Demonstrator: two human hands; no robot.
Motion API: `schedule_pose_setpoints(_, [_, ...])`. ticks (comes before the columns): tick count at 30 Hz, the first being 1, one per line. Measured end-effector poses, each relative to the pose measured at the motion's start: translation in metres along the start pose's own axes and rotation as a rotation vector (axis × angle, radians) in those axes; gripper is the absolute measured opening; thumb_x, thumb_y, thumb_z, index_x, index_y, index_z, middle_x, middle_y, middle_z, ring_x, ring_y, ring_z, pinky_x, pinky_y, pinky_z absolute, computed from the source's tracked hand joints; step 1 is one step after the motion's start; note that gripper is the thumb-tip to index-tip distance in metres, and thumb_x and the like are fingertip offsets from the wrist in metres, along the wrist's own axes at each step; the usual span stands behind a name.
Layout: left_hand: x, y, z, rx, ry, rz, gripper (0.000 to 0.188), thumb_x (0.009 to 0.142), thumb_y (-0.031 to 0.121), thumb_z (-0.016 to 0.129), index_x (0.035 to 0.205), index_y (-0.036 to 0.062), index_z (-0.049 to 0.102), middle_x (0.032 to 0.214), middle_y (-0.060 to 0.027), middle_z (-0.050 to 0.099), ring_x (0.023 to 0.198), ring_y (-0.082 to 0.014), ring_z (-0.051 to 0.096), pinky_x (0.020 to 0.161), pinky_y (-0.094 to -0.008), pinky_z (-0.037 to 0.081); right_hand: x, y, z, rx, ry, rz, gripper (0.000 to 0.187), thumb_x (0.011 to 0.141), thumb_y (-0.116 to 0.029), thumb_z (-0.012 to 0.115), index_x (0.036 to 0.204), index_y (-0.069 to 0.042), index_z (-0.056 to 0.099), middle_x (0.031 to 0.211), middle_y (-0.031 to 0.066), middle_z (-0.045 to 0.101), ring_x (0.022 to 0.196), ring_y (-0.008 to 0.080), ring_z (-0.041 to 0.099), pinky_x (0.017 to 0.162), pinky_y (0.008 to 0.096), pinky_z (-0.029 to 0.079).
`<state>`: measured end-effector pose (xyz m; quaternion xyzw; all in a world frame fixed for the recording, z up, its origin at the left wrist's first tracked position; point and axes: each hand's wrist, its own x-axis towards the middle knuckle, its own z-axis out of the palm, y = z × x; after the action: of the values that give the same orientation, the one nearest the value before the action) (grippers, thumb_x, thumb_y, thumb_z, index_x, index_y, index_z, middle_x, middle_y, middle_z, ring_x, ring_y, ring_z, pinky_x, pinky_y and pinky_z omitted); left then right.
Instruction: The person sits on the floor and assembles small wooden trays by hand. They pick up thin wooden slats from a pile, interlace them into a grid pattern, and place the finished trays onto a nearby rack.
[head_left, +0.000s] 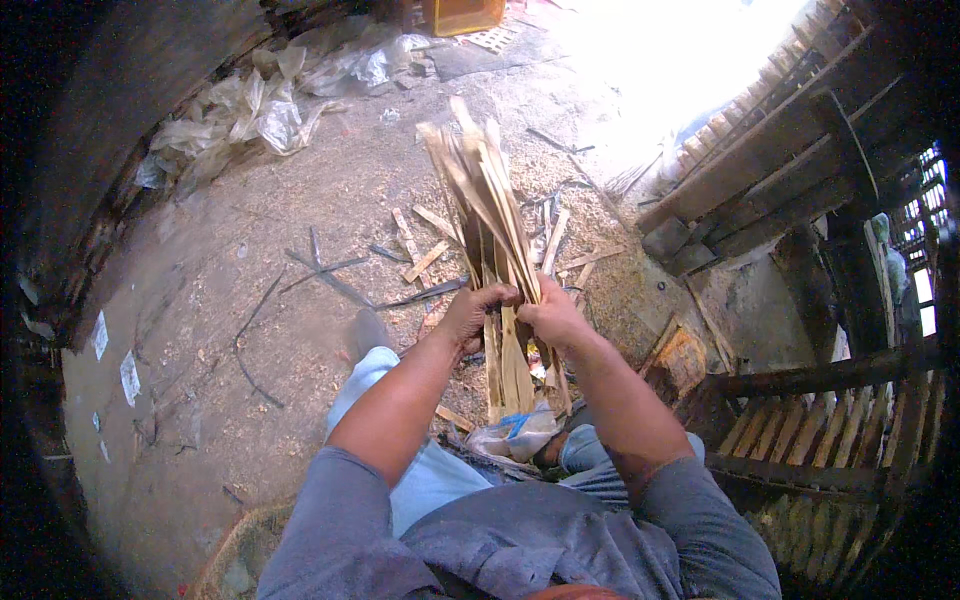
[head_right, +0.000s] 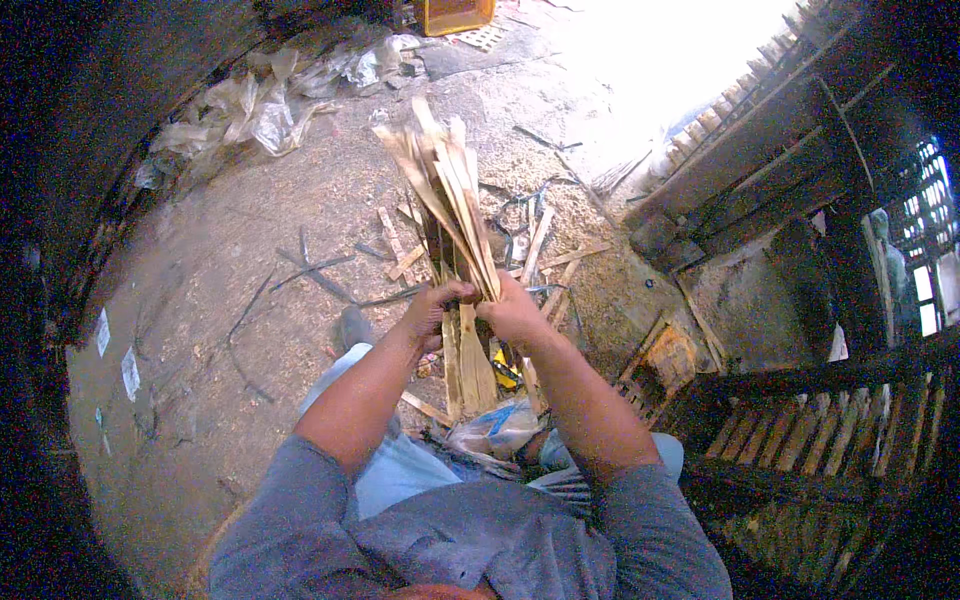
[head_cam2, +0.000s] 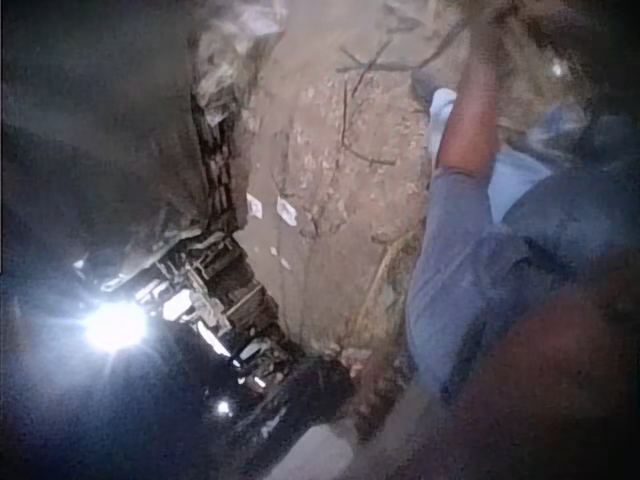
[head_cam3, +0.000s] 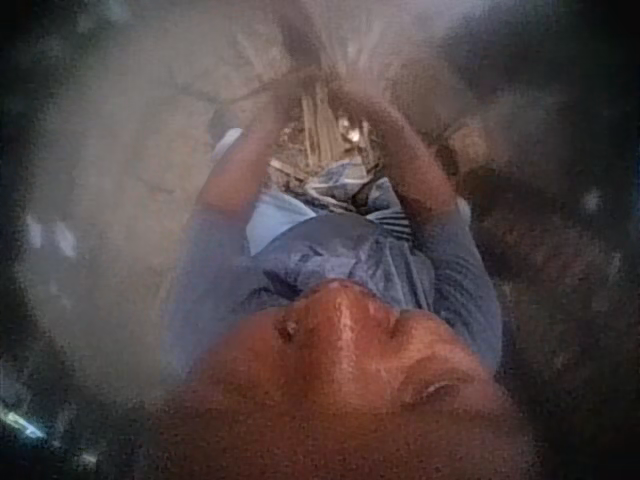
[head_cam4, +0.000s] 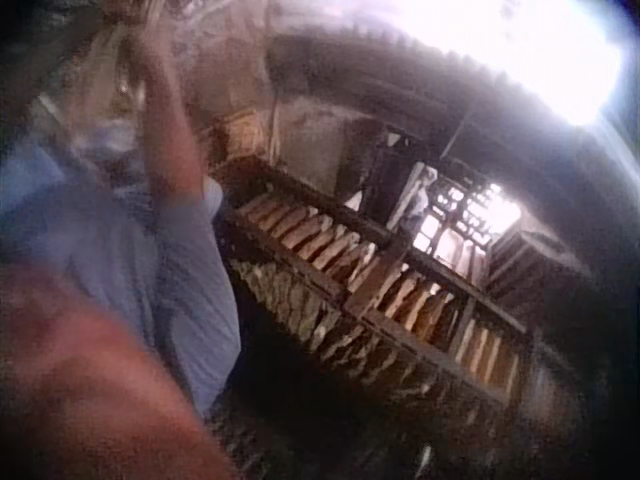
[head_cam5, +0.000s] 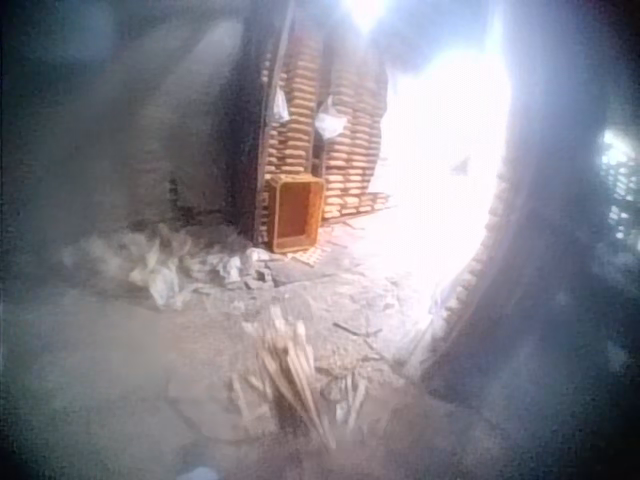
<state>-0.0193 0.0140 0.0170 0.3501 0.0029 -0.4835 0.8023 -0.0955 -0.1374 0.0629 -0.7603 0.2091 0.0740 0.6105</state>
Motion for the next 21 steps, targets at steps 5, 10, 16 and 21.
schedule_pose_setpoints(5, [0.01, -0.015, -0.016, -0.2, -0.116, -0.12, 0.043, 0.084, 0.025, 0.072, 0.117, 0.0012, 0.059, 0.099, -0.0124, 0.067, 0.084, -0.0234, 0.069, 0.078, -0.0395, 0.058, -0.017, -0.015, 0.022, -0.094, 0.121, -0.059, 0.061, 0.072, -0.005, 0.062, 0.131, 0.0, 0.045, 0.115, 0.0177, 0.059, 0.108, 0.0287, 0.057, 0.097, 0.039, 0.044])
schedule_pose_setpoints(10, [0.007, -0.014, -0.004, -0.116, -0.21, -0.104, 0.045, 0.087, 0.025, 0.071, 0.122, 0.0018, 0.059, 0.108, -0.0134, 0.067, 0.095, -0.0232, 0.067, 0.081, -0.0369, 0.058, -0.014, 0.011, 0.018, -0.364, 0.144, -0.234, 0.09, 0.069, -0.009, 0.067, 0.147, 0.0, 0.023, 0.135, 0.0233, 0.042, 0.131, 0.0329, 0.038, 0.111, 0.0379, 0.029])
schedule_pose_setpoints(16, [-0.008, 0.004, 0.012, 0.039, -0.123, 0.108, 0.046, 0.083, 0.017, 0.075, 0.123, 0.0015, 0.059, 0.11, -0.0106, 0.067, 0.096, -0.0225, 0.067, 0.085, -0.0359, 0.055, -0.035, -0.03, 0.025, -0.573, 0.133, -0.293, 0.106, 0.077, -0.034, 0.078, 0.152, -0.002, 0.01, 0.145, 0.0288, 0.032, 0.136, 0.036, 0.033, 0.114, 0.0411, 0.025])
schedule_pose_setpoints(21, [-0.009, 0.005, 0.018, 0.133, -0.088, 0.151, 0.048, 0.082, 0.018, 0.077, 0.124, 0.0014, 0.059, 0.11, -0.0104, 0.067, 0.098, -0.0207, 0.065, 0.087, -0.0353, 0.054, -0.035, -0.001, 0.023, -0.707, 0.194, -0.275, 0.119, 0.07, -0.056, 0.077, 0.15, 0.005, 0.013, 0.149, 0.0317, 0.026, 0.14, 0.0472, 0.023, 0.115, 0.0477, 0.019])
